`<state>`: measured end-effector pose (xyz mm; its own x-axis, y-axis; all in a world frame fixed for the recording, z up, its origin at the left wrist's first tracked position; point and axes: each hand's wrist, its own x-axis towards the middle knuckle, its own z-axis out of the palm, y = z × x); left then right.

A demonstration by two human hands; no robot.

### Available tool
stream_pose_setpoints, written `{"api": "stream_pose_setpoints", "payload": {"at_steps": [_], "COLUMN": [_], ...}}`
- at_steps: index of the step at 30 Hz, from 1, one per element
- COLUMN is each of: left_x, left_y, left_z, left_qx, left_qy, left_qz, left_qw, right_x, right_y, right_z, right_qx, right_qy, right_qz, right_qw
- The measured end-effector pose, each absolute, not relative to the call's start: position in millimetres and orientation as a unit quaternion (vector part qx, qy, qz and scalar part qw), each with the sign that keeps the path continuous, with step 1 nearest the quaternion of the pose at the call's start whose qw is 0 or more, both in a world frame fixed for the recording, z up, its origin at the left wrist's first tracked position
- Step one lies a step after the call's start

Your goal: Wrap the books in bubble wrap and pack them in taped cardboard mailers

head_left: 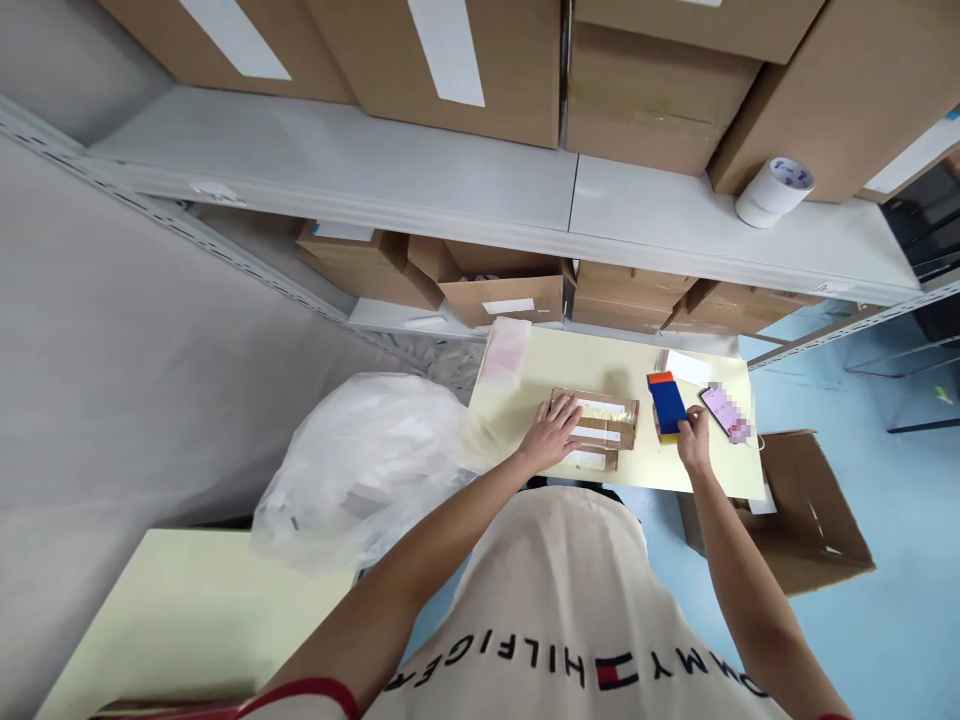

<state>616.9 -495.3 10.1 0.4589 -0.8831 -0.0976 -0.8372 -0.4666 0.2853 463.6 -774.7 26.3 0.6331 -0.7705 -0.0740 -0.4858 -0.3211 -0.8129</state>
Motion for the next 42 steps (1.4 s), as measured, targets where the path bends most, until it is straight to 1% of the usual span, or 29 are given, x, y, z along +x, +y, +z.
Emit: {"api": "stream_pose_setpoints", "payload": {"at_steps": [2, 3, 5, 8, 11, 14, 17, 19, 22, 25, 29, 32, 35, 39, 42], "left_x": [614.3, 613.4, 612.5, 613.0, 614.5, 616.5, 619.9, 623.2, 628.7, 633.6, 637.1, 636.9, 637.1, 648.9, 665.2], "left_y": [-493.4, -493.0, -493.1, -493.8, -493.5, -493.8, -500.1, -509.2, -526.4, -539.9, -546.3, -547.4, -545.1, -517.3, -479.6], "left_z": [9.5, 9.3, 9.4, 11.5, 17.6, 27.3, 37.1, 41.7, 45.0, 44.7, 43.4, 44.9, 47.0, 42.6, 31.9], "left_qx": [0.846, 0.846, 0.845, 0.842, 0.838, 0.838, 0.815, 0.767, 0.662, 0.583, 0.58, 0.613, 0.654, 0.72, 0.771], "left_qy": [-0.508, -0.508, -0.505, -0.5, -0.483, -0.415, -0.266, -0.142, 0.011, 0.082, 0.072, 0.054, 0.035, -0.01, 0.027], "left_qz": [-0.116, -0.119, -0.129, -0.145, -0.161, -0.169, -0.179, -0.233, -0.37, -0.452, -0.465, -0.434, -0.383, -0.3, -0.257], "left_qw": [0.108, 0.112, 0.12, 0.142, 0.196, 0.311, 0.482, 0.58, 0.652, 0.671, 0.665, 0.658, 0.652, 0.626, 0.582], "right_x": [474.0, 481.6, 499.1, 521.7, 531.9, 532.1, 529.1, 527.3, 525.1, 523.0, 521.2, 522.1, 524.0, 518.8, 506.6], "right_y": [-770.8, -766.8, -756.3, -741.9, -737.0, -741.0, -746.7, -748.9, -750.2, -750.7, -750.1, -747.0, -745.1, -756.0, -772.2], "right_z": [51.6, 62.6, 78.7, 85.9, 80.4, 74.1, 71.6, 71.2, 70.9, 70.4, 70.2, 72.5, 80.5, 98.1, 106.2], "right_qx": [-0.779, -0.774, -0.769, -0.756, -0.748, -0.755, -0.767, -0.769, -0.769, -0.77, -0.76, -0.755, -0.769, -0.826, -0.861], "right_qy": [0.348, 0.328, 0.289, 0.244, 0.234, 0.233, 0.22, 0.209, 0.202, 0.2, 0.2, 0.195, 0.176, 0.138, 0.131], "right_qz": [-0.223, -0.226, -0.185, -0.082, -0.028, -0.016, -0.009, -0.009, -0.021, -0.035, -0.043, -0.033, -0.022, -0.022, -0.033], "right_qw": [0.472, 0.492, 0.539, 0.602, 0.621, 0.612, 0.602, 0.604, 0.606, 0.605, 0.617, 0.625, 0.614, 0.546, 0.49]}}
